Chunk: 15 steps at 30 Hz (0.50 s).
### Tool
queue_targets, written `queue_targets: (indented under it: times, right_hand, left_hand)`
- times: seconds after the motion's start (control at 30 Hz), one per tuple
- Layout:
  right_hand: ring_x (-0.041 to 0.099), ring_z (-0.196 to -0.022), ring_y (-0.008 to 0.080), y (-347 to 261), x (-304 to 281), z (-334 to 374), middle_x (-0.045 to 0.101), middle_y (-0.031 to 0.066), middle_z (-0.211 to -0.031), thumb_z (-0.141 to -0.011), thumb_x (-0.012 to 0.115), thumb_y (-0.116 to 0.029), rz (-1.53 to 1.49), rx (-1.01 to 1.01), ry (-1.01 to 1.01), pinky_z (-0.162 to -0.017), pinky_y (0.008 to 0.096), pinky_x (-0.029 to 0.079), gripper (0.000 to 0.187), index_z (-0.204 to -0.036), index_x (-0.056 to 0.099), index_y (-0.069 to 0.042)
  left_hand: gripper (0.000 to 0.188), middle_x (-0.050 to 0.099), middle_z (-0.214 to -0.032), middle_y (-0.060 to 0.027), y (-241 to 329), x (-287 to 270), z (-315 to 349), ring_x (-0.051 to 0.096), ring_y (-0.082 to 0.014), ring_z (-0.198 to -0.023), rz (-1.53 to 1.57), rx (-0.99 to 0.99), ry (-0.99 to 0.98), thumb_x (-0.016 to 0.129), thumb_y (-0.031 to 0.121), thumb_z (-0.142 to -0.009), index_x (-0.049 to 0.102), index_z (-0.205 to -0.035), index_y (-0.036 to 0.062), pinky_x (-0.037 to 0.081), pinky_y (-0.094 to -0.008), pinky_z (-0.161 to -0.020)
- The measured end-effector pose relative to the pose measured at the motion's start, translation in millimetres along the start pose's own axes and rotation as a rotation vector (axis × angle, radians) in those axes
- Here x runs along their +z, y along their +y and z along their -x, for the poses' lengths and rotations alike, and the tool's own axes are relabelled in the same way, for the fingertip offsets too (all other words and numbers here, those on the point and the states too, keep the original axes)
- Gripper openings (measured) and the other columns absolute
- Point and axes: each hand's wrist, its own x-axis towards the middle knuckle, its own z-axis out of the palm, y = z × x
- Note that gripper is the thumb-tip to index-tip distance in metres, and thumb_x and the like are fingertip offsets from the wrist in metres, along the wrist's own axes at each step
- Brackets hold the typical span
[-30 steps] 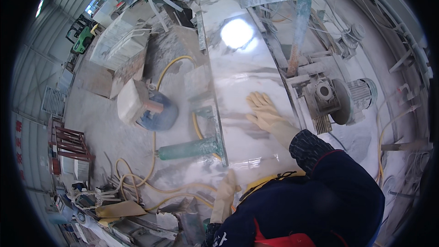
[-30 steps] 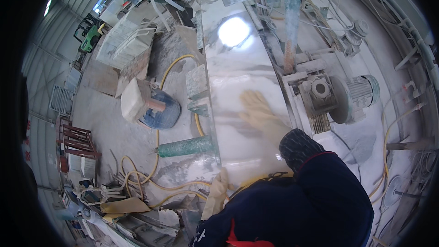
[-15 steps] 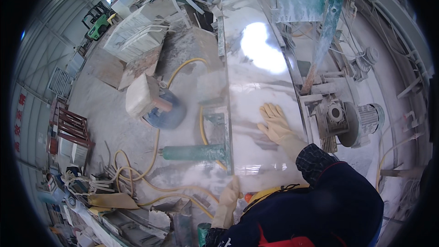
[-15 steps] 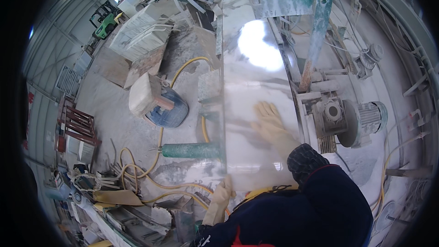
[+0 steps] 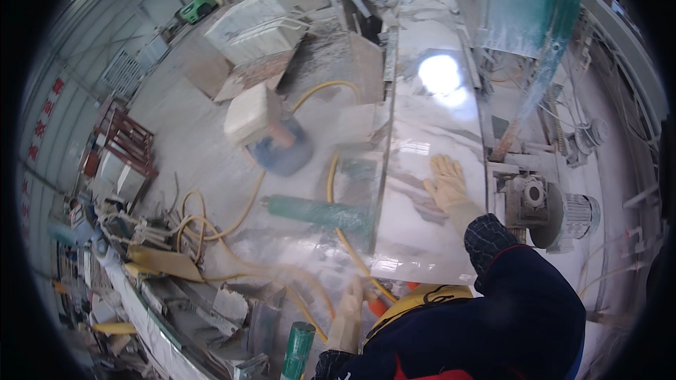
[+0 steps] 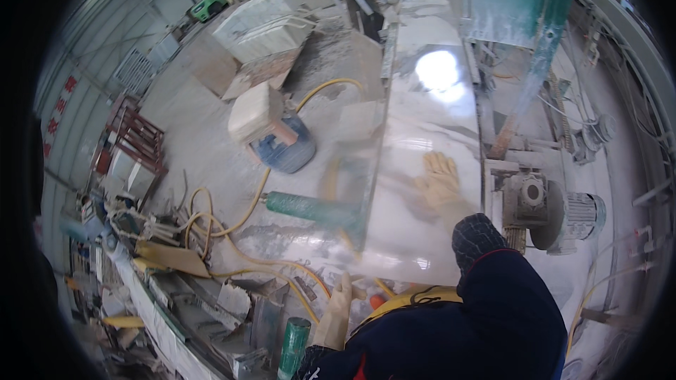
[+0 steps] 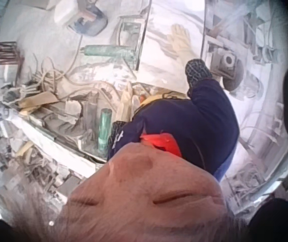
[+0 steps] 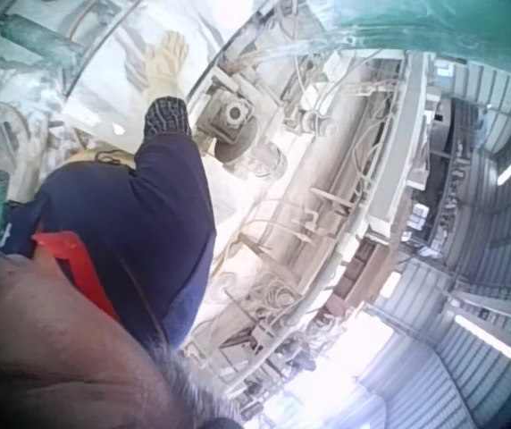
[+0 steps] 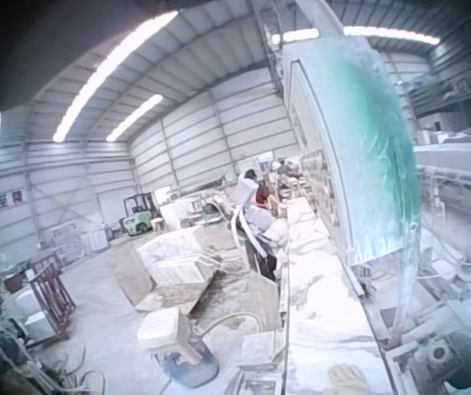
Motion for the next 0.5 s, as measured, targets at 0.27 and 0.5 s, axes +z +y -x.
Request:
queue_targets:
  times: [0.27, 0.5]
  right_hand:
    - [0.024, -0.154, 0.0307, 11.5, 13.8, -8.5, 0.032, 0.0172, -0.164, -0.100, 0.048, -0.043, 0.032, -0.023, 0.034, -0.127, 0.0475, 0.010, 0.070, -0.156, 0.036, -0.003]
    - [0.027, -0.152, 0.0319, 18.7, 17.5, -14.8, 0.034, 0.0177, -0.163, -0.099, 0.052, -0.039, 0.050, -0.042, 0.054, -0.126, 0.0474, 0.014, 0.069, -0.156, 0.037, -0.003]
  left_hand:
    - [0.073, 0.073, -0.079, -0.0178, -133.3, -80.2, 121.6, 0.070, -0.0254, -0.064, 0.033, -0.274, 0.458, 0.039, 0.063, -0.104, 0.071, -0.117, -0.0012, 0.057, -0.0347, -0.064]
    - [0.067, 0.074, -0.085, -0.0214, -205.4, -72.5, 236.7, 0.070, -0.0286, -0.065, 0.117, -0.441, 0.762, 0.033, 0.054, -0.103, 0.065, -0.120, -0.0029, 0.056, -0.0385, -0.059]
